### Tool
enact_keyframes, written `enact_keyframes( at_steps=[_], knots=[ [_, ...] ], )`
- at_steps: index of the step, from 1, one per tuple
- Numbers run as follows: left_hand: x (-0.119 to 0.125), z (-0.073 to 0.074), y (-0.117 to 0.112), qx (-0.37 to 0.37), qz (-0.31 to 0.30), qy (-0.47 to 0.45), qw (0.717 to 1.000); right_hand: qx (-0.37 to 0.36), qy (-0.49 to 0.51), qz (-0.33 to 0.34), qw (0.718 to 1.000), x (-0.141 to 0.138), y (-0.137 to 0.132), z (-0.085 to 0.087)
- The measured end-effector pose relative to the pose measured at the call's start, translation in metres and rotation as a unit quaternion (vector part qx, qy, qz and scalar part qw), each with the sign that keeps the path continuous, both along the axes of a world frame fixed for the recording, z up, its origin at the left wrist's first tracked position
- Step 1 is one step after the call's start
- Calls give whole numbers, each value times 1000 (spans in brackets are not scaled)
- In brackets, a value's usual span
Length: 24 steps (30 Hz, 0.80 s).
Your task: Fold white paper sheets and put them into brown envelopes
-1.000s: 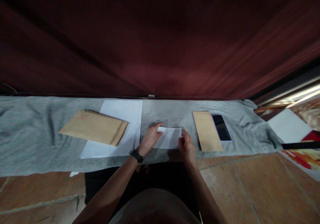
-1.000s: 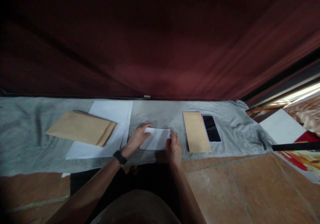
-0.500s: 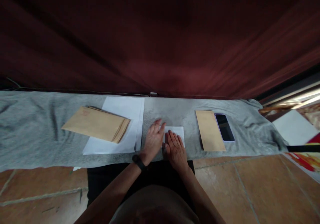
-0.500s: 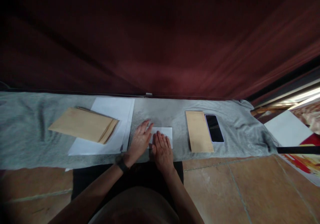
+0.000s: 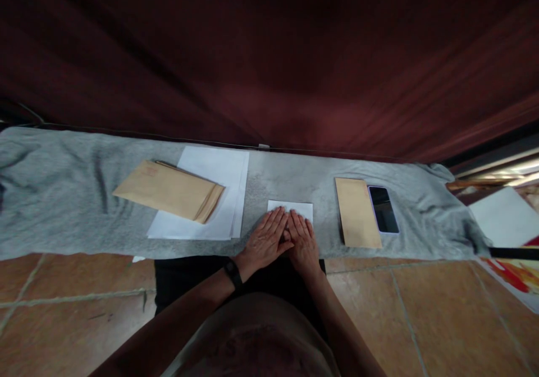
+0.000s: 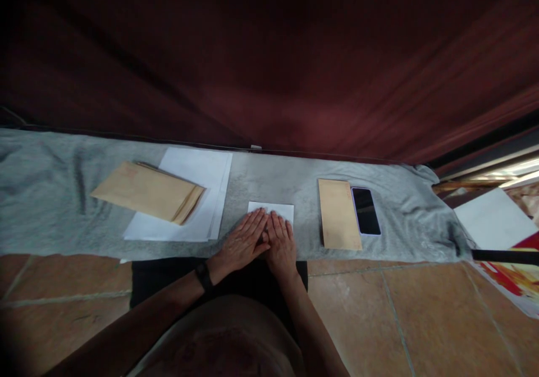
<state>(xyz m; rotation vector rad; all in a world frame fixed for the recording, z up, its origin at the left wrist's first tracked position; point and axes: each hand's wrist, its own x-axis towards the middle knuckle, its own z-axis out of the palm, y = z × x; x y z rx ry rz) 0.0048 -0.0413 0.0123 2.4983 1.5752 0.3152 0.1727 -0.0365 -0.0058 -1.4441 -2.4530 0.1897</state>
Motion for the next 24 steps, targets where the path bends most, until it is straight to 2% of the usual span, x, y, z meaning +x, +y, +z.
enact_keyframes(
  at_steps=[7, 24],
  knots=[
    [0, 0, -2, 0, 2, 4, 1000, 4, 4, -27, 1000, 9, -1, 1],
    [-13, -5, -12, 31, 62, 27, 997, 42, 12, -94, 995, 40, 1, -8]
  ],
)
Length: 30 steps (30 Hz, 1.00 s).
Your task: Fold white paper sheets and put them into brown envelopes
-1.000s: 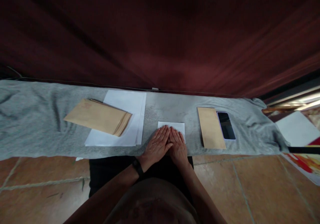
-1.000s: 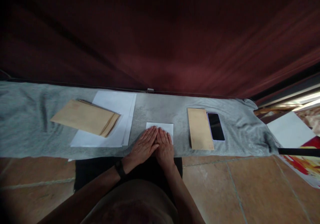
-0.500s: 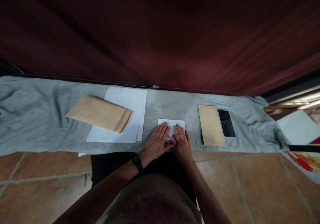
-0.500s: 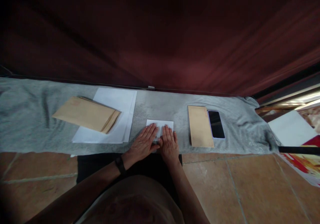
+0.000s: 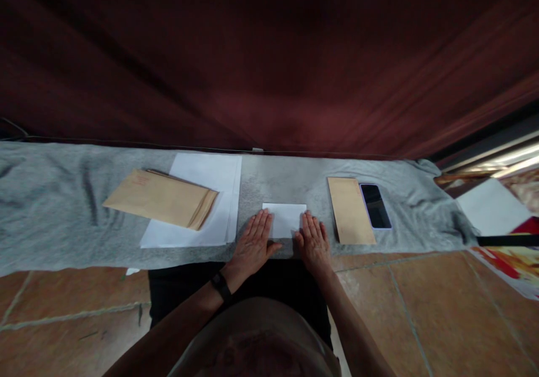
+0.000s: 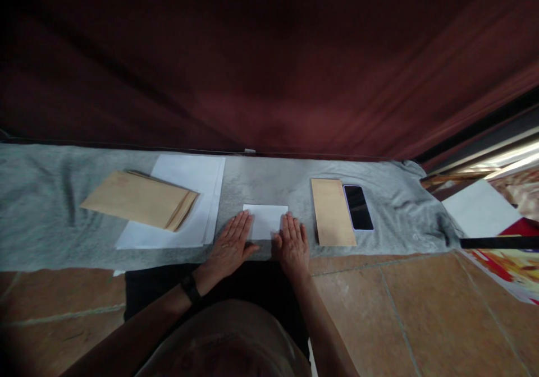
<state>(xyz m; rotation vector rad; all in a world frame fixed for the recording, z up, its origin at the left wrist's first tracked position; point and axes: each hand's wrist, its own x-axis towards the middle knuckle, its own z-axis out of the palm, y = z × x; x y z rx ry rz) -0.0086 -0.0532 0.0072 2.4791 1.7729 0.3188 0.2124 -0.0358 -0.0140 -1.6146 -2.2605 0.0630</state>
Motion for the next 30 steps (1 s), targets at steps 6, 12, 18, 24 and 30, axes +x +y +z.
enact_keyframes(
  at_steps=[6, 12, 18, 24, 30],
  knots=[
    [-2, 0, -1, 6, -1, 3, 1000, -7, 14, -15, 1000, -1, 2, 5],
    [-2, -2, -1, 9, -3, 12, 1000, -33, 36, 33, 998, -35, 11, 16],
    [-1, 3, 0, 6, 5, 13, 1000, -51, 22, 66, 996, -53, 16, 13],
    [20, 7, 12, 6, -8, -26, 1000, -34, -10, 72, 997, -50, 14, 9],
    [32, 4, 29, -2, -7, -36, 999, -18, -38, 79, 996, -50, 13, 11]
  ],
)
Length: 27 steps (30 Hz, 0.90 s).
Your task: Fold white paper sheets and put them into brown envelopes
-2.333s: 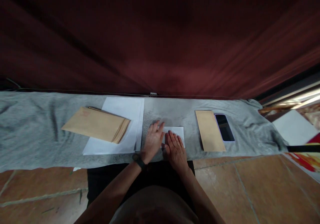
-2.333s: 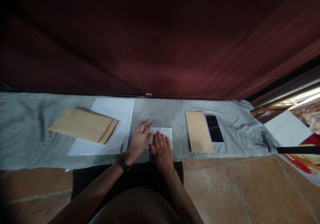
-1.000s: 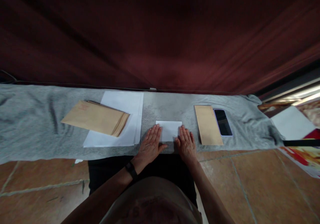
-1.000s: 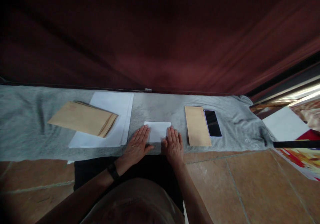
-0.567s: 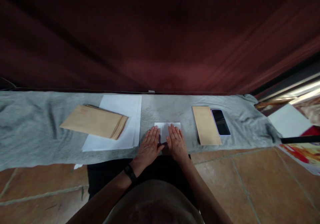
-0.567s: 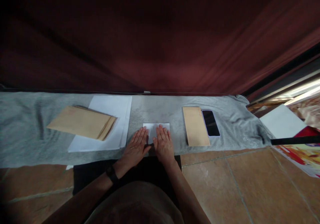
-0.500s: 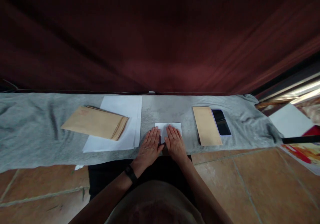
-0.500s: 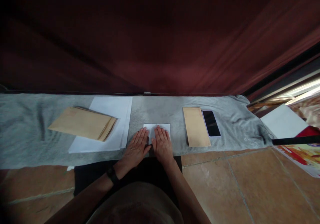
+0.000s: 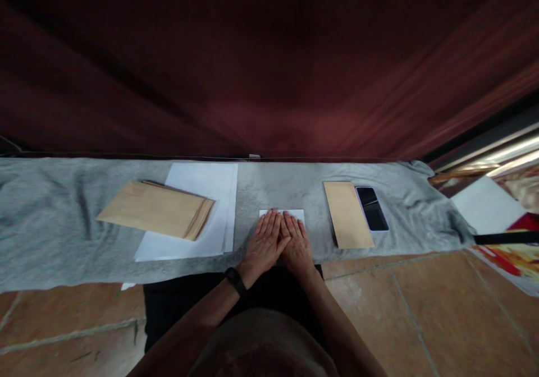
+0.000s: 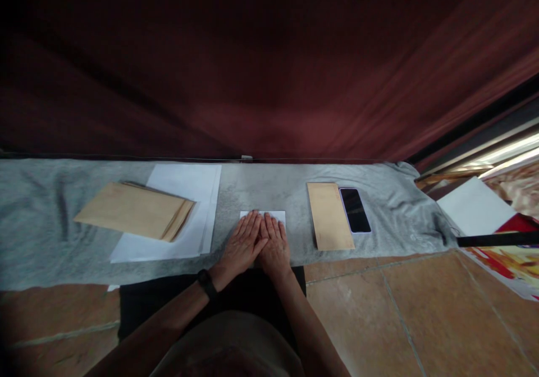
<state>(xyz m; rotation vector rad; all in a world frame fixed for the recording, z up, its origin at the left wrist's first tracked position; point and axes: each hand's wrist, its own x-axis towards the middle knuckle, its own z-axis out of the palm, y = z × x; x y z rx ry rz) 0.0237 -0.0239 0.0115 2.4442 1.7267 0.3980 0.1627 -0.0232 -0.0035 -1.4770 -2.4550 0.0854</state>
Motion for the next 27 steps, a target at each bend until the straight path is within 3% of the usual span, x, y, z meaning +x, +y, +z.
enact_keyframes(
  at_steps=[9, 27],
  knots=[
    [-12, -4, -2, 5, 14, 27, 1000, 8, 20, -35, 999, 1, 3, -5],
    [-18, -9, -10, 29, 53, 57, 997, 57, 12, -106, 993, 41, 5, -18]
  ],
)
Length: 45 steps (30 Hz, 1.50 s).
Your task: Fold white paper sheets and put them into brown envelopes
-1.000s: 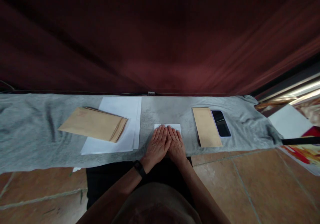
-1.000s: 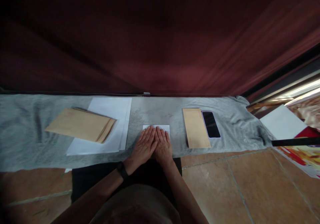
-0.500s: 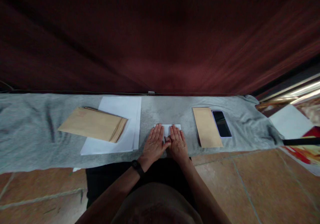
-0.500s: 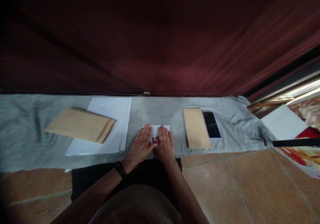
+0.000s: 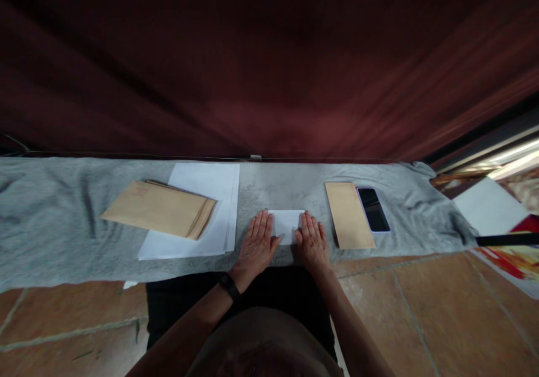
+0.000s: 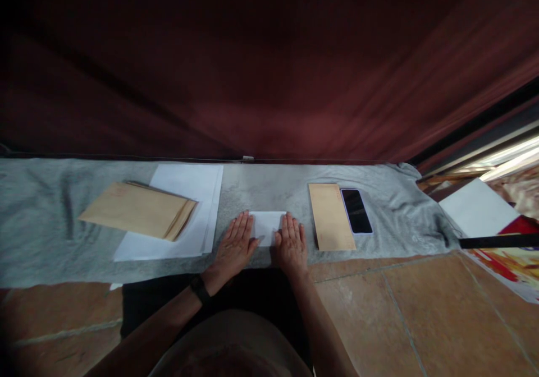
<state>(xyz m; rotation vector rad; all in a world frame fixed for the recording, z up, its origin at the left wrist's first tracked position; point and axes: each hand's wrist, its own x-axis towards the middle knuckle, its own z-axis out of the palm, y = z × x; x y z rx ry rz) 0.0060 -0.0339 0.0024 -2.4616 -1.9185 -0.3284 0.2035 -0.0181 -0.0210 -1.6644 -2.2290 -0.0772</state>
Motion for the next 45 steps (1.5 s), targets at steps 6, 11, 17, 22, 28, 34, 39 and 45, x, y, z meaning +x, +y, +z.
enact_keyframes(
  at_steps=[6, 11, 17, 22, 28, 34, 39, 45],
  knots=[
    [1, -1, 0, 1, 4, 6, 1000, 17, 6, 1, 1000, 13, -2, 0],
    [0, -1, 0, -4, 2, -2, 1000, 1, 33, -14, 999, 6, -4, 7],
    [0, 1, 0, -16, 3, 10, 1000, -57, 41, 84, 994, -26, -16, 19],
    [-1, -2, -1, -13, 2, -1, 1000, -66, 22, 82, 994, -30, -21, 17],
    [0, -2, -3, -10, 13, 1, 1000, -50, 18, 57, 997, -19, -21, 13],
    [-2, 0, -9, -7, 22, -6, 1000, -46, 14, 35, 998, -9, -19, 10],
    [-6, 2, -15, -6, 27, -21, 999, -40, 11, 16, 999, 3, -18, 7],
    [-1, 9, -26, -3, 25, -30, 999, -48, 1, 10, 999, 9, -18, 6]
  ],
)
